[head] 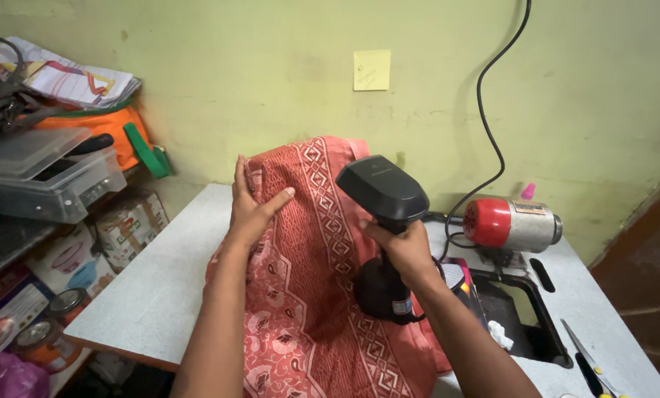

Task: The person uses a handheld garment steamer to remove wrinkles from a patterned cloth. They repeatedly hold the cloth with one hand and move the steamer over it with the other, adjusting the cloth's position and unfolding it as needed.

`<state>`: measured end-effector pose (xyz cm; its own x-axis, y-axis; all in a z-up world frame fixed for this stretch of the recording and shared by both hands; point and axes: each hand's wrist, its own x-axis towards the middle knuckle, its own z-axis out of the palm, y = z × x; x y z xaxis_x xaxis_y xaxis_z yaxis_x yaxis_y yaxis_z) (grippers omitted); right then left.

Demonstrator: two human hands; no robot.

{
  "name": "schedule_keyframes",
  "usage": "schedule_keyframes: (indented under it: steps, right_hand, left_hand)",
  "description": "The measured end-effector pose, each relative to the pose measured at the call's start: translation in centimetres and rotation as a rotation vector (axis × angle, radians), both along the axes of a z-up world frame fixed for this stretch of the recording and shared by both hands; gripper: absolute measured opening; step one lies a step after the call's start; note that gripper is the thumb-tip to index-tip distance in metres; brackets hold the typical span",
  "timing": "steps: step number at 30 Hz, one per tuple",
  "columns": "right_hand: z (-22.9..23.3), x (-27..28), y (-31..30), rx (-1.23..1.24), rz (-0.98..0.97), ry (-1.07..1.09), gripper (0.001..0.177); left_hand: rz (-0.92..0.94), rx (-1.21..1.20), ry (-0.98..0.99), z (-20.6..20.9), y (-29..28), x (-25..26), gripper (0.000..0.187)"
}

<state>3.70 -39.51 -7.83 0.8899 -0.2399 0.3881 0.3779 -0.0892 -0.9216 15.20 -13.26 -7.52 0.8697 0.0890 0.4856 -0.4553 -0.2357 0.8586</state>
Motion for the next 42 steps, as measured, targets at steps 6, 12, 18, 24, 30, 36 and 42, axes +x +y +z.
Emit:
schedule_keyframes:
  steps: [6, 12, 18, 24, 30, 36, 42]
  right_hand:
    - [-0.5, 0.6, -0.4, -0.031, -0.047, 0.124, 0.022]
    - [-0.8, 0.7, -0.4, -0.04, 0.011, 0.096, 0.022]
    - [-0.9, 0.7, -0.3, -0.087, -0.002, 0.065, 0.022]
    - [-1.1, 0.9, -0.5, -0.148, -0.004, -0.034, 0.023]
    - [-1.0, 1.1, -0.1, -0.146, 0.027, -0.046, 0.017]
    - [-0.1, 0.7, 0.9, -0.136, -0.035, 0.028, 0.015]
    - [0.4, 0.1, 1.2, -0.125, -0.02, -0.003, 0.012]
  left_hand:
    - [-0.056, -0.012, 0.01, 0.3, 0.0, -0.4, 0.131]
    - [-0.187, -0.082, 0.056, 0.8, 0.3, -0.9, 0.133]
    - [-0.421, -0.119, 0.11, 1.0, 1.1, -1.2, 0.146]
    - [-0.484, -0.063, 0.079, 0.7, 1.3, -0.8, 0.151]
    - [-0.414, 0.049, 0.062, 0.2, 1.2, -0.2, 0.152]
    - [-0.391, 0.081, 0.03, 0.3, 1.1, -1.1, 0.15]
    - [-0.392, 0.064, 0.047, 0.8, 0.7, -2.5, 0.15]
